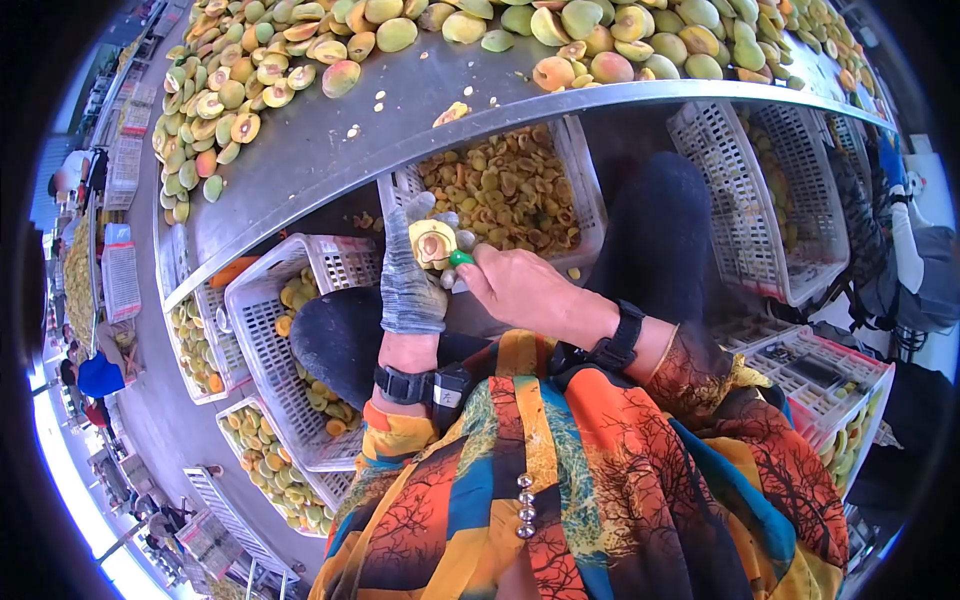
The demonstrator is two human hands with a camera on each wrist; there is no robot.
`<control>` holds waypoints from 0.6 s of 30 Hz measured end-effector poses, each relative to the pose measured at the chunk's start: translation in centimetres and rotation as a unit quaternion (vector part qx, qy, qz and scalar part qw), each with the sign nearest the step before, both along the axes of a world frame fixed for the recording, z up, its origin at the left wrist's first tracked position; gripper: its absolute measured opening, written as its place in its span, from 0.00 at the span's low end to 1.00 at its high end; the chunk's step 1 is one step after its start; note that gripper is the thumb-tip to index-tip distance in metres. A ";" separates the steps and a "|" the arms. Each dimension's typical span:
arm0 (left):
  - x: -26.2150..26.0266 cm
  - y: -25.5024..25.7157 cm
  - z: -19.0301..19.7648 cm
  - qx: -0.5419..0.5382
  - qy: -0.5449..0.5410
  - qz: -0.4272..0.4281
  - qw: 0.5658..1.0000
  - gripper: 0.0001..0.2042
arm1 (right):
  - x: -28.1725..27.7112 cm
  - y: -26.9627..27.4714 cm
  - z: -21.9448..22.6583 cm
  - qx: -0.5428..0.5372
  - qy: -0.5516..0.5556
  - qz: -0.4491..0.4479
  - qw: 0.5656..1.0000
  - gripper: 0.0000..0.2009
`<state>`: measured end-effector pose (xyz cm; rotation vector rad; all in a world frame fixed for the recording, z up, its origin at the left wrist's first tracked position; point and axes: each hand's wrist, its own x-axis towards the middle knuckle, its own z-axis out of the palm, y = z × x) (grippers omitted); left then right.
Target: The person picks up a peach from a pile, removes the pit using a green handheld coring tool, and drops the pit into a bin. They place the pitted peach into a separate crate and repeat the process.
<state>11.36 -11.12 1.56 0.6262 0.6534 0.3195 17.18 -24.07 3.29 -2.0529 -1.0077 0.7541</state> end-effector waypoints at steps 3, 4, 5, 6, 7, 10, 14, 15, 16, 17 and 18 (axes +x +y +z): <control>0.1 -0.2 0.1 0.062 0.009 0.018 0.998 0.21 | -0.2 0.3 0.0 0.014 0.025 -0.013 0.999 0.17; 0.1 -0.2 0.0 0.063 0.009 0.017 0.998 0.21 | -0.3 0.5 -0.3 0.023 0.062 -0.007 0.998 0.18; 0.1 0.0 -0.2 0.071 -0.003 0.018 0.997 0.20 | -0.4 0.6 -0.4 0.032 0.100 0.000 0.994 0.18; 0.1 0.1 -0.3 0.078 -0.014 0.019 0.997 0.20 | -0.4 0.6 -0.3 0.032 0.102 0.000 0.994 0.18; 0.0 0.4 -0.2 0.051 -0.014 0.011 0.999 0.19 | -0.1 0.6 0.0 0.025 0.125 0.029 0.991 0.19; -0.1 0.9 -0.1 0.053 0.009 -0.031 0.998 0.17 | 0.1 0.4 -0.3 0.017 0.132 0.075 0.988 0.21; -0.1 1.8 -0.2 0.035 -0.008 -0.060 0.998 0.16 | 0.3 0.7 1.5 -0.063 0.352 0.066 0.932 0.23; -0.3 2.0 -0.3 0.026 -0.012 -0.071 0.997 0.18 | 0.2 0.7 1.6 -0.062 0.352 0.067 0.931 0.23; -0.4 2.0 -0.5 0.028 -0.011 -0.071 0.997 0.18 | 0.1 0.8 1.7 -0.066 0.409 0.055 0.909 0.23; -0.4 2.1 -0.7 0.022 -0.032 -0.075 0.996 0.18 | 0.0 0.8 1.8 -0.069 0.464 0.042 0.882 0.23; -0.4 2.0 -0.8 0.014 -0.053 -0.078 0.995 0.19 | 0.0 0.9 1.8 -0.069 0.464 0.042 0.882 0.23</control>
